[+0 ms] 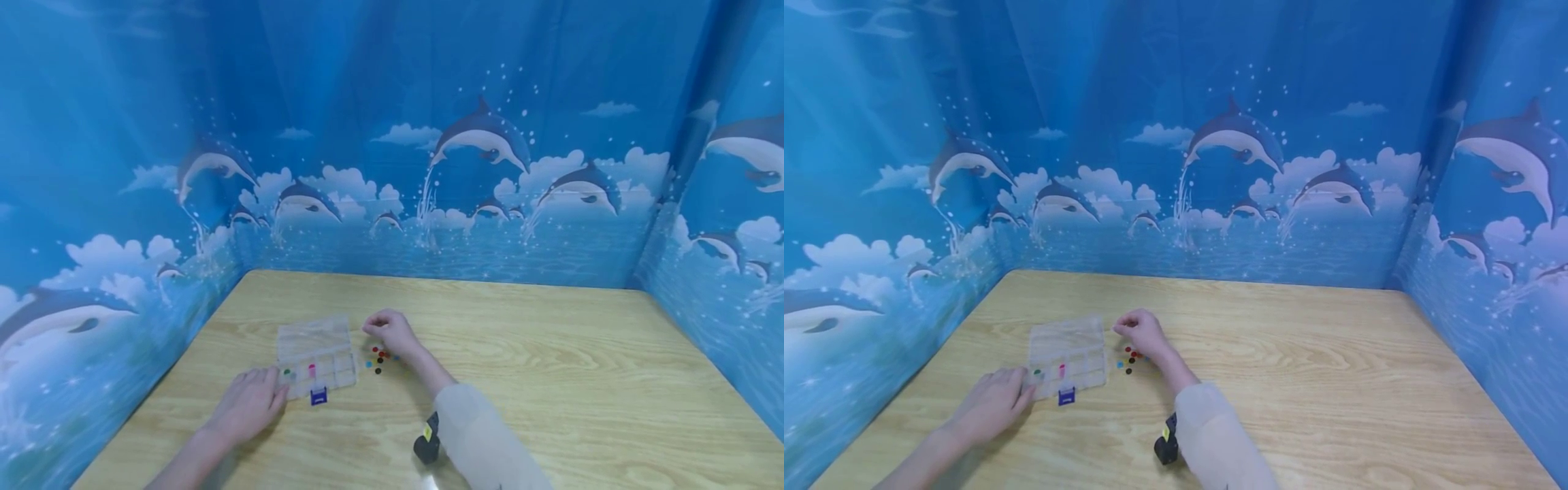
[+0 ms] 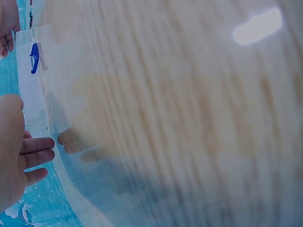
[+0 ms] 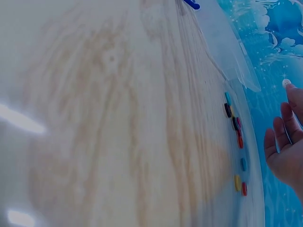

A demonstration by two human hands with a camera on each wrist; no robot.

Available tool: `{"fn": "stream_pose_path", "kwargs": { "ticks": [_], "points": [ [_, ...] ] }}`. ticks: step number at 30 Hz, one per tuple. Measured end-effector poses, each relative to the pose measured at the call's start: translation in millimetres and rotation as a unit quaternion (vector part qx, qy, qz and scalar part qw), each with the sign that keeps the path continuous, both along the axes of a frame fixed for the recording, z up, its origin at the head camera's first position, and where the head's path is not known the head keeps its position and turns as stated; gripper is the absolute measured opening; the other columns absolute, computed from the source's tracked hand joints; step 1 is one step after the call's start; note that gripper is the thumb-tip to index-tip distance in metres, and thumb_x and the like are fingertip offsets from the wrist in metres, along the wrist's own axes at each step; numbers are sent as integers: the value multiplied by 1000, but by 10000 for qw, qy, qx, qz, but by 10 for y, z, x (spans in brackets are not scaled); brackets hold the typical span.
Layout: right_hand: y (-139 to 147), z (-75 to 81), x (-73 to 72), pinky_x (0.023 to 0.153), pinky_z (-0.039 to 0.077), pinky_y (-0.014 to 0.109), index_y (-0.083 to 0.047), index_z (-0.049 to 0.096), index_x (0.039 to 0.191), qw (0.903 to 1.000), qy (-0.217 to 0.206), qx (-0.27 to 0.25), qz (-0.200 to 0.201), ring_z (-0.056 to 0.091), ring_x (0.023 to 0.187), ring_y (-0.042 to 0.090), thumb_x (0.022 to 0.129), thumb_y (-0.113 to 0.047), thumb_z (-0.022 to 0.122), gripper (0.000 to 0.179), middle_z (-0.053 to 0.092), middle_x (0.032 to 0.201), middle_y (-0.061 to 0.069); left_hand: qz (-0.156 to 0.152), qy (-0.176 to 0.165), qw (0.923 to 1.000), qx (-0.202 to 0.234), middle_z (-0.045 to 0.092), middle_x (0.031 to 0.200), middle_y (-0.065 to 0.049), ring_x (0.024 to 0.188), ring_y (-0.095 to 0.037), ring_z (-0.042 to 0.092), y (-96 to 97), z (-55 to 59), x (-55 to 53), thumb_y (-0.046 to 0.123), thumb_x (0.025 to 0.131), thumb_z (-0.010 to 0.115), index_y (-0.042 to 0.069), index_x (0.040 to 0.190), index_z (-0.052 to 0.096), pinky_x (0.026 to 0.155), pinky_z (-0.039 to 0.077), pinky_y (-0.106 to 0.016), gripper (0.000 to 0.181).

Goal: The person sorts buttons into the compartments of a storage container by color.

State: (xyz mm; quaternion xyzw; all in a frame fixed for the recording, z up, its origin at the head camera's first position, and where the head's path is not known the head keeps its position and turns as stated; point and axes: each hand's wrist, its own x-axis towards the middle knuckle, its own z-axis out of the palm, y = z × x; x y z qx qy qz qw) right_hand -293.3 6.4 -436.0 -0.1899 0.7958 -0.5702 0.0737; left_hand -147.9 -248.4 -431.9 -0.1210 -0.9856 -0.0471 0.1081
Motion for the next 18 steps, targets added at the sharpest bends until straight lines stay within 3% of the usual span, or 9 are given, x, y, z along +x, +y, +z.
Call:
{"fn": "stream_pose_path", "kwargs": {
  "ticks": [5, 12, 18],
  "points": [
    [-52, 24, 51, 77, 45, 32, -5, 67, 95, 9999, -18, -41, 114, 51, 90, 18, 86, -17, 65, 15, 57, 98, 4, 0, -23, 10000, 28, 53, 74, -3, 83, -28, 58, 2, 8, 2, 22, 92, 55, 8, 87, 51, 85, 43, -47, 16],
    [-133, -1, 100, 71, 47, 31, -5, 67, 95, 9996, 93, -11, 268, 52, 87, 17, 88, -18, 64, 15, 56, 98, 4, 52, -80, 10000, -11, 56, 79, -7, 86, -30, 58, 8, 24, 7, 23, 92, 55, 6, 90, 52, 83, 44, -48, 17],
    [-213, -24, 146, 78, 45, 31, -4, 67, 94, 9991, 262, 5, 344, 52, 91, 17, 87, -16, 65, 14, 58, 97, 3, 41, -67, 10000, 25, 57, 80, -9, 87, -31, 58, 8, 16, 7, 22, 92, 55, 5, 91, 52, 84, 44, -49, 18]
  ]
}}
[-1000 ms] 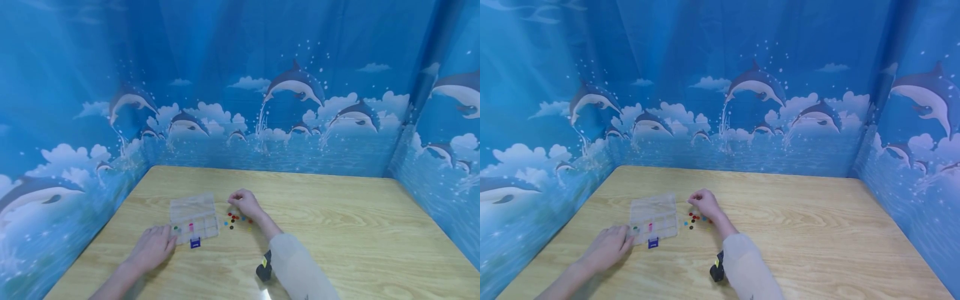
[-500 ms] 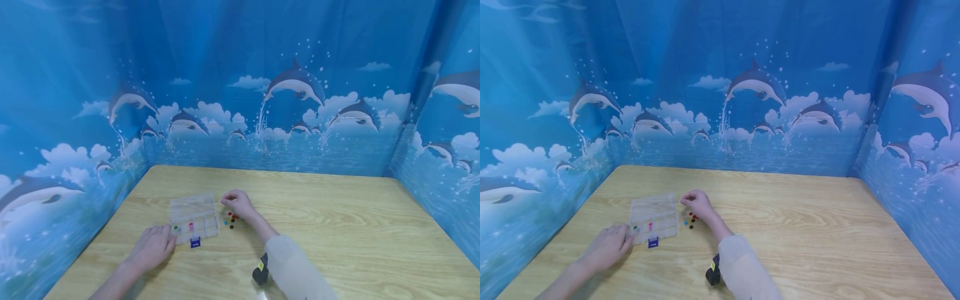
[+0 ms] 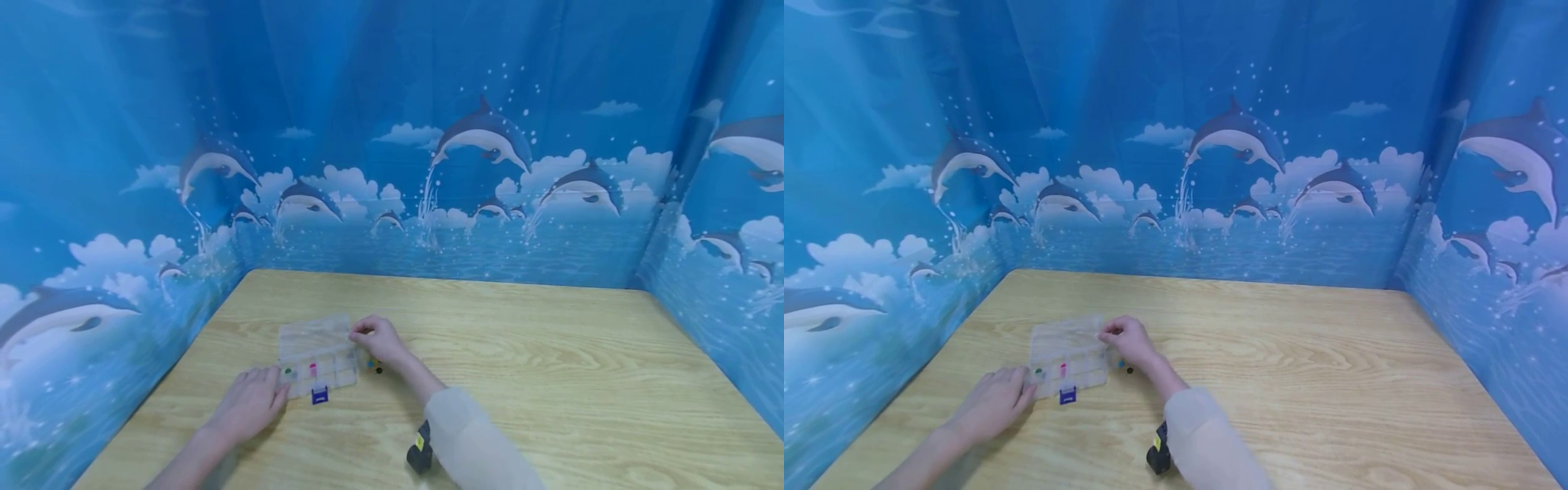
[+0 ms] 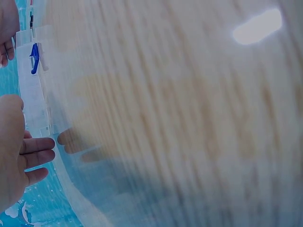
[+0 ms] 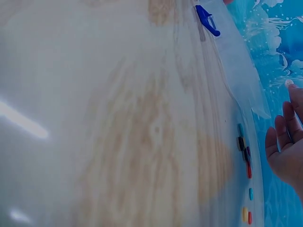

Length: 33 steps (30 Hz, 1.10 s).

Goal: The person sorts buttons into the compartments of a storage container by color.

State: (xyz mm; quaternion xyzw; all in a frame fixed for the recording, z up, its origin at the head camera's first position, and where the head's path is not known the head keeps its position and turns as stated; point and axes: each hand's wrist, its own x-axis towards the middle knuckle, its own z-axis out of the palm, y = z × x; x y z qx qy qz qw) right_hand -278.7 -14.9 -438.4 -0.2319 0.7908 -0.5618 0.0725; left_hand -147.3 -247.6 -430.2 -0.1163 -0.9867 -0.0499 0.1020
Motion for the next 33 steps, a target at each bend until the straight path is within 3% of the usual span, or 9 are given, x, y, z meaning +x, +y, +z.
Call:
{"fn": "stream_pose_path", "kwargs": {
  "ticks": [10, 18, 33],
  "points": [
    [-123, 15, 61, 76, 45, 28, -3, 69, 90, 9995, 291, 91, 63, 53, 86, 13, 85, -13, 66, 11, 59, 89, 0, 1, 56, 10000, -62, 56, 77, -7, 81, -28, 57, 0, -3, 5, 22, 91, 55, 5, 90, 52, 78, 46, -46, 18],
    [-180, 41, 120, 79, 44, 32, -7, 69, 88, 9998, 81, 171, 80, 52, 90, 15, 86, -15, 66, 9, 57, 94, -1, -14, 65, 9998, -172, 47, 68, -1, 68, -20, 51, 7, 4, -8, 22, 90, 57, 7, 84, 49, 67, 45, -40, 17],
    [-349, -15, 181, 79, 43, 28, -12, 72, 83, 9936, 657, 893, -193, 52, 87, 12, 82, -16, 69, 5, 58, 90, -4, -28, 73, 9999, -115, 48, 70, -1, 70, -21, 52, 1, 5, -13, 21, 90, 56, 7, 85, 50, 69, 45, -41, 16]
  ]
}}
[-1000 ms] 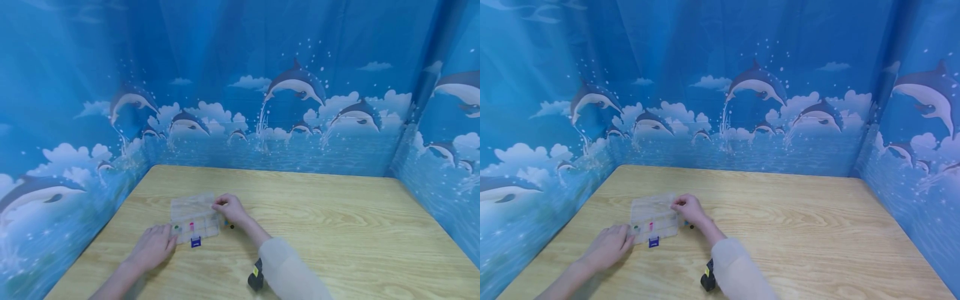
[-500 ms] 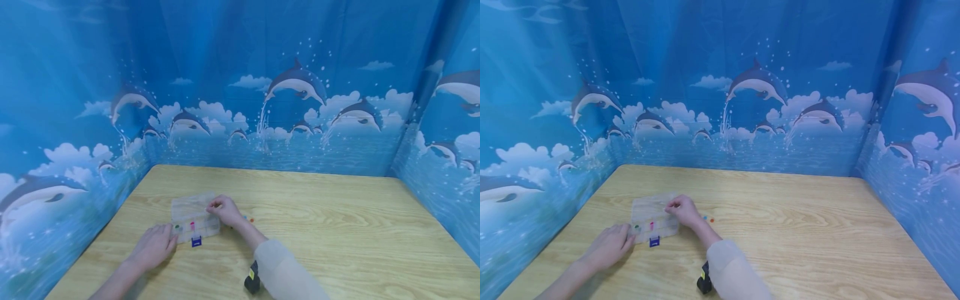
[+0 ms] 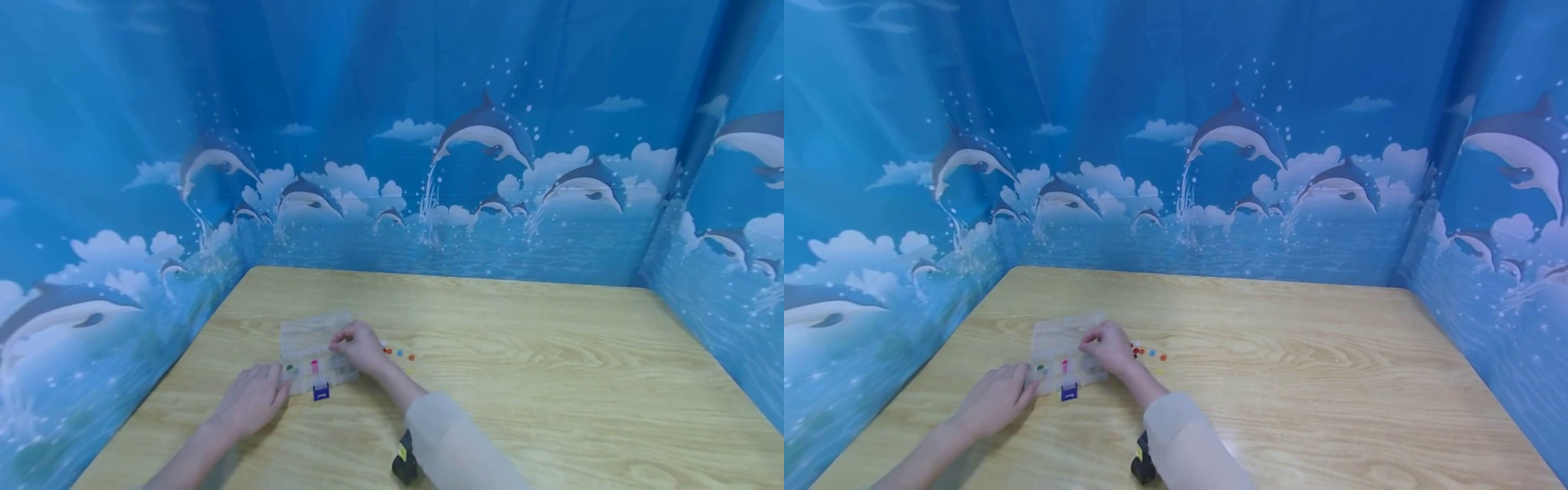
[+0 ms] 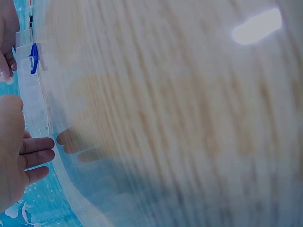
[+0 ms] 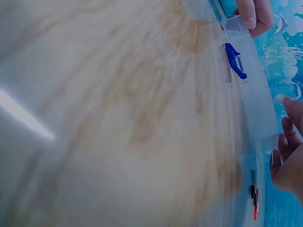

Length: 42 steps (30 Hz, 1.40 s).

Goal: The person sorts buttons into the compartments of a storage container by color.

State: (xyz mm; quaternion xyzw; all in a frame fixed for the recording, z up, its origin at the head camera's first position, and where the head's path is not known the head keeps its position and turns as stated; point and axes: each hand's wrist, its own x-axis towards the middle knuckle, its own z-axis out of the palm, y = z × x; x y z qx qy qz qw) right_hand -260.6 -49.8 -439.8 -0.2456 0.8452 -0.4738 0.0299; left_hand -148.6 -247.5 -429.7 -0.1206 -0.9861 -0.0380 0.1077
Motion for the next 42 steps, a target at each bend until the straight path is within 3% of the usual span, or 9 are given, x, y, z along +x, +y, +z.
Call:
{"fn": "stream_pose_path", "kwargs": {
  "ticks": [14, 24, 32, 37, 42],
  "points": [
    [63, 24, -20, 70, 45, 24, -10, 71, 88, 9992, -257, -253, -149, 53, 82, 10, 83, -16, 68, 8, 59, 88, -4, -9, 13, 10000, -41, 47, 69, 0, 68, -19, 50, -8, -10, -2, 21, 90, 56, 7, 85, 50, 67, 45, -39, 17],
    [269, -16, -147, 68, 47, 25, -5, 69, 91, 9967, -469, -600, -275, 53, 79, 12, 86, -15, 66, 11, 60, 90, 1, 0, 22, 10000, 9, 46, 69, 0, 69, -20, 50, -7, -16, -1, 21, 90, 56, 7, 85, 50, 68, 45, -40, 16],
    [490, -38, -228, 57, 49, 26, -1, 67, 95, 9949, -660, -726, -214, 58, 66, 16, 87, -14, 65, 16, 59, 88, 5, 26, -68, 10000, 26, 50, 72, -2, 72, -21, 53, 2, -4, -8, 22, 91, 56, 6, 87, 51, 72, 46, -42, 16],
    [613, -66, -258, 60, 49, 26, -2, 67, 97, 9952, -765, -579, -193, 58, 70, 16, 87, -14, 64, 16, 60, 88, 5, 93, -180, 9998, 25, 50, 72, -2, 73, -22, 54, -2, -8, -3, 23, 91, 55, 7, 87, 51, 73, 46, -43, 17],
    [724, -88, -299, 68, 48, 28, -1, 67, 99, 9971, -587, -378, -289, 55, 80, 16, 85, -11, 66, 18, 61, 96, 7, 35, -86, 10000, 21, 49, 71, -1, 71, -21, 53, -3, -17, 3, 22, 91, 55, 7, 86, 50, 72, 46, -41, 16]
  ]
}}
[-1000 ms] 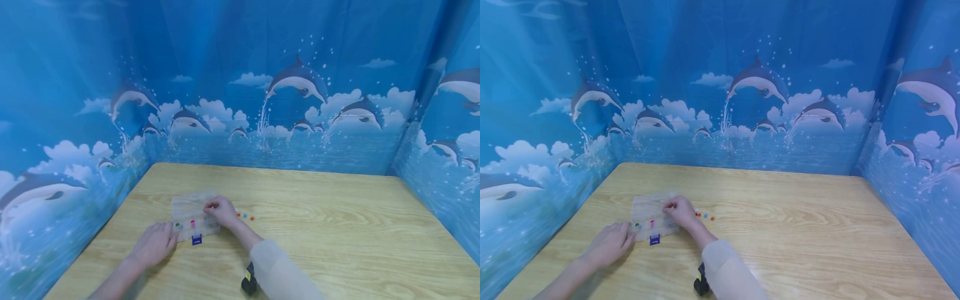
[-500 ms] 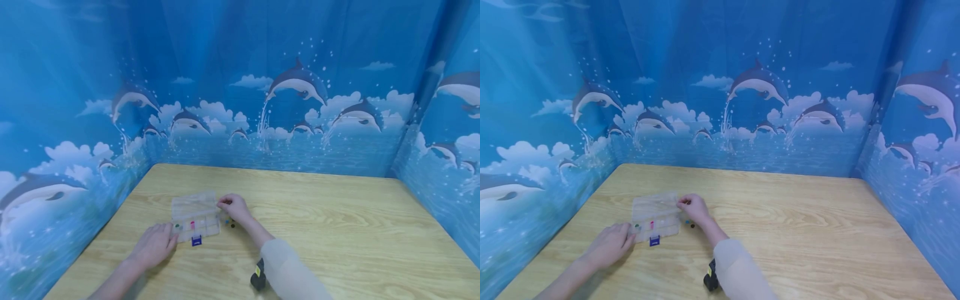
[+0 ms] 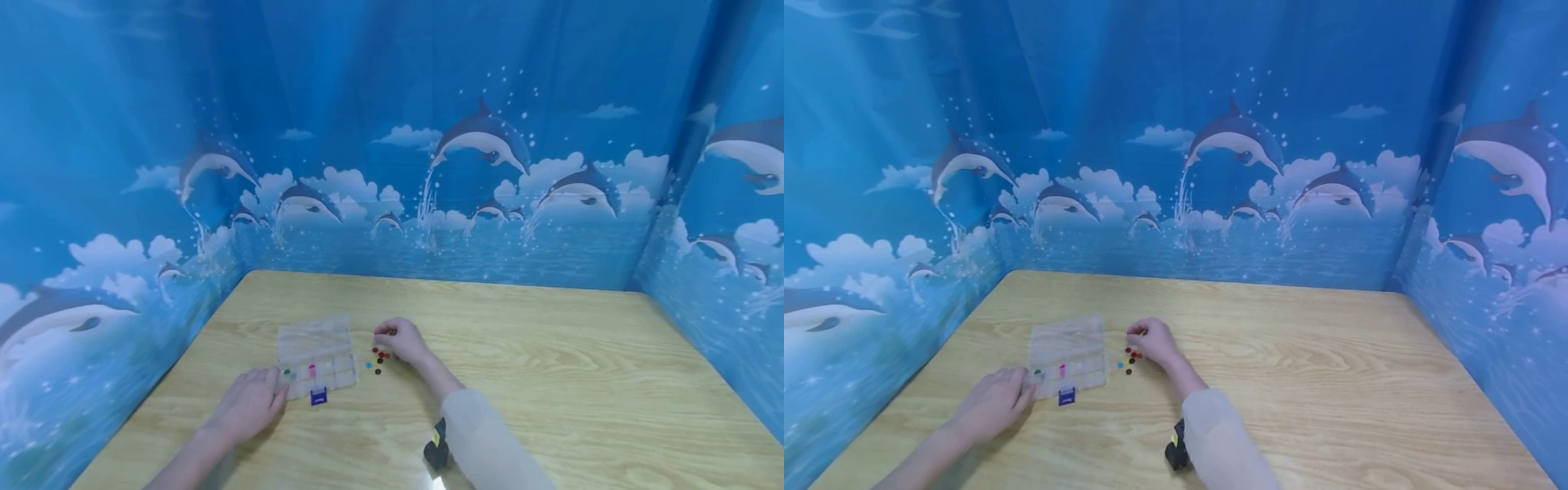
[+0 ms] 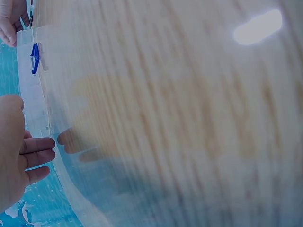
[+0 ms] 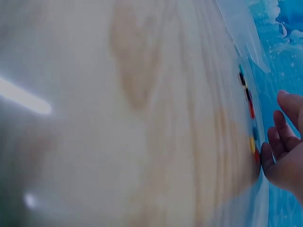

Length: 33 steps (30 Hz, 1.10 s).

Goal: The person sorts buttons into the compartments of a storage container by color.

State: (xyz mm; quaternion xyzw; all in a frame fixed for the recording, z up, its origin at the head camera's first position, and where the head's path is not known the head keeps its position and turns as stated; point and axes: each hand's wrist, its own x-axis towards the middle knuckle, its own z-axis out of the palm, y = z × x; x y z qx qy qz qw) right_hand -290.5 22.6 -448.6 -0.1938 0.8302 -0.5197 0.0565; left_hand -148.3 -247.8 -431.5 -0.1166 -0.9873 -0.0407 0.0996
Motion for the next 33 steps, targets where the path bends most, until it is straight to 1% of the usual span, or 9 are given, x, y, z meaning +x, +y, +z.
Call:
{"fn": "stream_pose_path", "kwargs": {
  "ticks": [9, 14, 22, 24, 29, 33],
  "points": [
    [104, -19, -56, 84, 47, 38, -3, 68, 101, 9996, -38, 270, 123, 58, 92, 21, 85, -13, 66, 19, 64, 99, 6, -6, 17, 10000, -24, 49, 71, -2, 72, -22, 53, -4, -5, 5, 22, 91, 55, 7, 87, 51, 72, 46, -41, 16],
    [121, -35, -76, 87, 46, 40, -4, 68, 99, 9987, -18, 497, 149, 59, 95, 22, 84, -13, 66, 17, 65, 99, 7, 12, 8, 10000, -36, 49, 72, -2, 73, -22, 54, -2, -2, 9, 22, 91, 55, 7, 87, 51, 73, 46, -42, 16],
    [145, -38, -87, 84, 43, 41, -7, 69, 96, 9966, -92, 764, 285, 53, 93, 21, 83, -13, 68, 15, 57, 98, 5, 32, -16, 10000, -19, 51, 73, -2, 75, -23, 55, 0, -8, 9, 23, 91, 55, 7, 88, 51, 75, 46, -43, 16],
    [140, -40, -88, 82, 44, 39, -7, 70, 94, 9964, -85, 788, 307, 53, 91, 20, 82, -13, 69, 13, 58, 97, 4, 34, -20, 10000, -5, 49, 72, -1, 74, -22, 54, -1, -7, 12, 23, 91, 54, 8, 87, 50, 74, 46, -42, 16],
    [131, -50, -96, 80, 45, 37, -6, 71, 90, 9956, 88, 826, 432, 56, 86, 17, 81, -11, 70, 11, 61, 92, 2, 24, -35, 10000, 3, 47, 71, 0, 72, -20, 52, 3, 2, 14, 22, 91, 55, 8, 87, 50, 72, 45, -41, 16],
    [134, -47, -97, 81, 46, 37, -5, 71, 90, 9951, 188, 820, 528, 56, 86, 17, 80, -10, 70, 11, 62, 89, 1, -4, 35, 10000, -4, 48, 71, 0, 71, -20, 52, 7, 8, 11, 22, 91, 55, 7, 87, 51, 71, 46, -41, 16]
  ]
}}
